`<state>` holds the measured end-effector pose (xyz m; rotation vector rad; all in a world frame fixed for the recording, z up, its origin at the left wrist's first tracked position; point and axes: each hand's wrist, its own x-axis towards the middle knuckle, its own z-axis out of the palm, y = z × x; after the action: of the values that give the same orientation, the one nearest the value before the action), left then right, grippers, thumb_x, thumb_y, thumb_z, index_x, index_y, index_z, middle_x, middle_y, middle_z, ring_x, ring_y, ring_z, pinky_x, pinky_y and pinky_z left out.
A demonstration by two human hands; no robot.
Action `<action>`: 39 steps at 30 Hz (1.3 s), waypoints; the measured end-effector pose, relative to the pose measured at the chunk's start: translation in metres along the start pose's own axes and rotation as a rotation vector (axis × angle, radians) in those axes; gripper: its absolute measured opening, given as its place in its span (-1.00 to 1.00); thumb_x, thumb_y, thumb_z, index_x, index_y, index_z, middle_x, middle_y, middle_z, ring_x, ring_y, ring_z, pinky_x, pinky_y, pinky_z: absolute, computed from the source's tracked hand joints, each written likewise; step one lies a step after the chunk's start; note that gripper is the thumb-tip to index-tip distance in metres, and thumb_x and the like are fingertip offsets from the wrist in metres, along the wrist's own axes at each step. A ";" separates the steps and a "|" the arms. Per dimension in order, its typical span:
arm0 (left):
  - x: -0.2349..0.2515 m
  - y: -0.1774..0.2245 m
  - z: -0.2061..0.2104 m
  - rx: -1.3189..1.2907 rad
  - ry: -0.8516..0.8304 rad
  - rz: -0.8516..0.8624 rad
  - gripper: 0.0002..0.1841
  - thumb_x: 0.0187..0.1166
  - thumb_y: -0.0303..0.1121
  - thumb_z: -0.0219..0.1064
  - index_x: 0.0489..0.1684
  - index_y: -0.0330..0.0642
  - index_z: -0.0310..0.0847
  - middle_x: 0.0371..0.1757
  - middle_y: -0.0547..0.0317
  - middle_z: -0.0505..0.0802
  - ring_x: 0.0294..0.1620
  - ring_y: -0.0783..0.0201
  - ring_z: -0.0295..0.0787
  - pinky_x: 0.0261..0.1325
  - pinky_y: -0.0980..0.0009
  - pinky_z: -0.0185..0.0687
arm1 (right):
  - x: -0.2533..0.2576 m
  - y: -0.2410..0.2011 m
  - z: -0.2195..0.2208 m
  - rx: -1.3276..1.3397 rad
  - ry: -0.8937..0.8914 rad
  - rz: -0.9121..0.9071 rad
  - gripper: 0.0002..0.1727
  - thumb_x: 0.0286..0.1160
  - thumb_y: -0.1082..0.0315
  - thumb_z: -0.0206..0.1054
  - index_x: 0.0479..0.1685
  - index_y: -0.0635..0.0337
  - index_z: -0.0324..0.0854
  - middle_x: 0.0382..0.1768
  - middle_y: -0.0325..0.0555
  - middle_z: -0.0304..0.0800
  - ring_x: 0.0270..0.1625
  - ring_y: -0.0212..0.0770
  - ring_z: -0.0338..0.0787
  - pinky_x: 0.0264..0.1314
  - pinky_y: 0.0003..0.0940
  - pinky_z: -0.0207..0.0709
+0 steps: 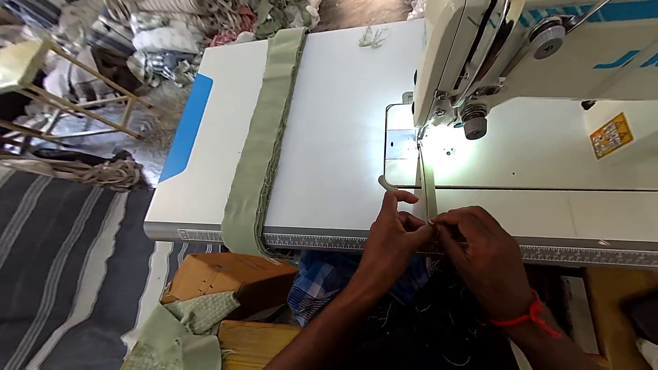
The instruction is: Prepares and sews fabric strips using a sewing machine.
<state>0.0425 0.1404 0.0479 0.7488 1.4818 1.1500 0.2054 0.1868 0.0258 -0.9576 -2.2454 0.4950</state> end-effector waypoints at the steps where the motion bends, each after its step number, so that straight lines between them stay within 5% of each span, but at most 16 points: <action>1: 0.000 0.001 0.000 0.019 0.006 0.001 -0.43 0.47 -0.60 0.48 0.42 -0.10 0.32 -0.23 -0.01 0.88 -0.35 0.13 0.91 -0.21 0.25 0.91 | 0.001 0.000 -0.001 -0.012 0.010 -0.028 -0.82 0.62 0.34 0.32 -0.02 0.19 0.79 -0.06 -0.06 0.76 -0.08 -0.27 0.79 -0.10 -0.47 0.70; 5: -0.002 0.006 -0.002 0.116 0.014 0.035 -0.39 0.46 -0.54 0.49 0.47 -0.04 0.31 -0.26 0.09 0.88 -0.37 0.21 0.88 -0.25 0.29 0.87 | 0.001 -0.002 -0.003 -0.037 -0.023 -0.130 -0.79 0.60 0.38 0.30 0.01 0.25 0.79 -0.02 0.04 0.75 0.04 -0.11 0.79 0.01 -0.34 0.72; 10: -0.015 0.010 -0.004 0.100 -0.027 0.008 -0.40 0.58 -0.54 0.38 0.57 0.02 0.24 -0.08 0.09 0.90 -0.29 0.24 0.85 -0.29 0.39 0.74 | 0.001 0.006 0.000 -0.043 -0.119 -0.133 -0.78 0.66 0.26 0.28 0.02 0.19 0.73 0.03 0.01 0.65 -0.06 -0.11 0.77 -0.20 -0.30 0.71; 13: 0.001 0.003 -0.004 -0.009 -0.071 -0.005 -0.68 0.74 -0.54 0.15 0.41 -0.24 0.46 -0.07 -0.07 0.89 -0.21 0.15 0.93 -0.09 0.24 0.90 | 0.011 0.010 -0.001 -0.124 -0.112 -0.192 -0.79 0.73 0.26 0.24 -0.07 0.21 0.69 -0.02 0.01 0.71 -0.17 -0.07 0.82 -0.39 -0.26 0.68; 16: 0.036 0.013 -0.009 -0.163 -0.162 -0.100 -0.69 0.85 -0.38 -0.06 0.33 -0.35 0.48 -0.06 0.02 0.81 -0.18 0.27 0.83 -0.06 0.31 0.80 | 0.020 -0.001 -0.010 -0.201 -0.141 -0.262 -0.81 0.74 0.31 0.24 -0.01 0.25 0.68 -0.01 0.07 0.72 -0.25 -0.01 0.81 -0.49 -0.21 0.62; 19: 0.070 0.033 -0.016 0.012 -0.159 -0.120 -0.73 0.83 -0.32 0.13 0.29 -0.31 0.38 -0.18 -0.07 0.88 -0.36 0.20 0.90 -0.31 0.33 0.84 | 0.026 -0.009 -0.013 -0.260 -0.163 -0.279 -0.82 0.73 0.33 0.23 -0.06 0.24 0.69 -0.09 0.06 0.72 -0.28 0.02 0.80 -0.51 -0.18 0.59; 21: 0.081 0.039 -0.014 0.565 -0.063 0.013 -0.68 0.69 -0.19 0.37 0.10 -0.28 0.53 -0.44 0.02 0.84 -0.61 0.21 0.82 -0.56 0.28 0.77 | 0.020 0.000 0.002 -0.283 -0.180 -0.244 -0.82 0.71 0.33 0.24 -0.10 0.23 0.70 -0.16 0.03 0.70 -0.26 0.01 0.79 -0.45 -0.16 0.61; 23: 0.086 0.034 -0.013 0.984 0.077 0.277 -0.65 0.55 -0.03 0.46 -0.05 -0.15 0.69 -0.50 0.11 0.80 -0.52 0.13 0.77 -0.42 0.09 0.66 | 0.022 0.014 0.015 -0.276 -0.150 -0.201 -0.78 0.73 0.24 0.24 -0.10 0.18 0.72 -0.16 -0.02 0.74 -0.15 -0.03 0.81 -0.28 -0.19 0.67; 25: 0.096 0.015 -0.021 1.133 0.175 0.661 -0.62 0.54 -0.03 0.45 0.11 -0.10 0.77 -0.29 0.11 0.81 -0.29 0.08 0.79 -0.28 0.09 0.66 | 0.031 0.022 0.020 -0.254 -0.130 -0.167 -0.76 0.74 0.21 0.25 -0.09 0.19 0.72 -0.14 0.03 0.77 -0.06 0.02 0.83 -0.13 -0.13 0.70; 27: 0.104 -0.002 -0.029 1.144 0.155 0.858 -0.66 0.67 -0.08 0.32 0.20 -0.05 0.80 0.05 0.05 0.80 0.03 0.03 0.70 0.04 0.12 0.61 | 0.041 0.027 0.025 -0.248 -0.122 -0.139 -0.77 0.74 0.21 0.26 -0.09 0.19 0.70 -0.14 0.03 0.74 -0.06 0.03 0.82 -0.09 -0.12 0.70; 39: 0.110 -0.007 -0.027 1.176 0.271 0.852 -0.73 0.72 -0.32 0.23 0.20 -0.01 0.82 0.03 0.02 0.76 0.03 0.03 0.66 0.01 0.19 0.57 | 0.105 0.048 0.033 -0.306 -0.103 -0.120 -0.83 0.72 0.39 0.27 -0.01 0.26 0.74 -0.05 0.18 0.77 -0.03 0.21 0.83 -0.08 0.09 0.68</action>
<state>-0.0085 0.2306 0.0006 2.2518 2.1315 0.8672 0.1512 0.2938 0.0183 -0.9556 -2.5035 0.1515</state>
